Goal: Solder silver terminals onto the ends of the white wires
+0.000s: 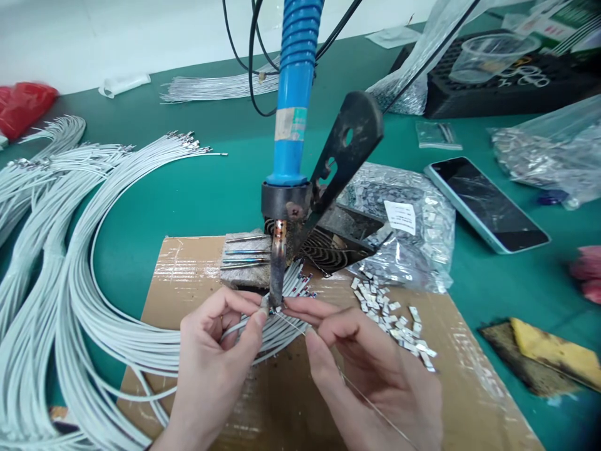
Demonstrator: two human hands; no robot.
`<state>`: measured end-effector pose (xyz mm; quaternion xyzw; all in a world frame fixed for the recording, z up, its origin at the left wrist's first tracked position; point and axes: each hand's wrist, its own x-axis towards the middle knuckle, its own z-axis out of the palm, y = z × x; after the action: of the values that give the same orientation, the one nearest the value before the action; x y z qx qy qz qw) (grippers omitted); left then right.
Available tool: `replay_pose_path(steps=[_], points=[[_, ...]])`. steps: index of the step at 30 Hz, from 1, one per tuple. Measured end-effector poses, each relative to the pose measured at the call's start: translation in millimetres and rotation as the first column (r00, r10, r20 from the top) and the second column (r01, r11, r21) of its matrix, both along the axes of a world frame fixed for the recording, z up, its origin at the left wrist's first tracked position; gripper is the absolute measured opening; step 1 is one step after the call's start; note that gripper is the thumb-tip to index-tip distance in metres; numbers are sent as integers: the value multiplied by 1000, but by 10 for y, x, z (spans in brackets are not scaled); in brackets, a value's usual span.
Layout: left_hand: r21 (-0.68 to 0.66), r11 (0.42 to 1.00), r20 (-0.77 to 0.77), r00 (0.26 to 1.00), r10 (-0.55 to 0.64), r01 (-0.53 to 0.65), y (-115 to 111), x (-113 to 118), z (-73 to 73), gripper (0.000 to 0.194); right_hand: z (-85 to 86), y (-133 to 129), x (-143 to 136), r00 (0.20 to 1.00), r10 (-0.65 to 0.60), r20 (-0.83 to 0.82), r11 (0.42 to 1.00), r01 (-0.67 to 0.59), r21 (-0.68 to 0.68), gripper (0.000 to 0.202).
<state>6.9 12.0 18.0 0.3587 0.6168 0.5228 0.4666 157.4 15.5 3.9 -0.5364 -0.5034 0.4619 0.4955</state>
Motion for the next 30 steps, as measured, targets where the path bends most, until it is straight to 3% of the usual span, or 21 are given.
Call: replay_pose_path(steps=[7, 17, 30], points=[[-16, 1000, 5, 1000, -15, 15, 37, 26, 20, 16, -22, 1, 16, 999, -5, 40, 1000, 6, -16, 24], [6, 999, -33, 998, 52, -52, 40, 56, 58, 16, -12, -13, -5, 1000, -15, 15, 1000, 15, -12, 22], [1, 999, 4, 999, -34, 34, 11, 7, 6, 17, 9, 9, 9, 1000, -13, 6, 1000, 13, -11, 22]])
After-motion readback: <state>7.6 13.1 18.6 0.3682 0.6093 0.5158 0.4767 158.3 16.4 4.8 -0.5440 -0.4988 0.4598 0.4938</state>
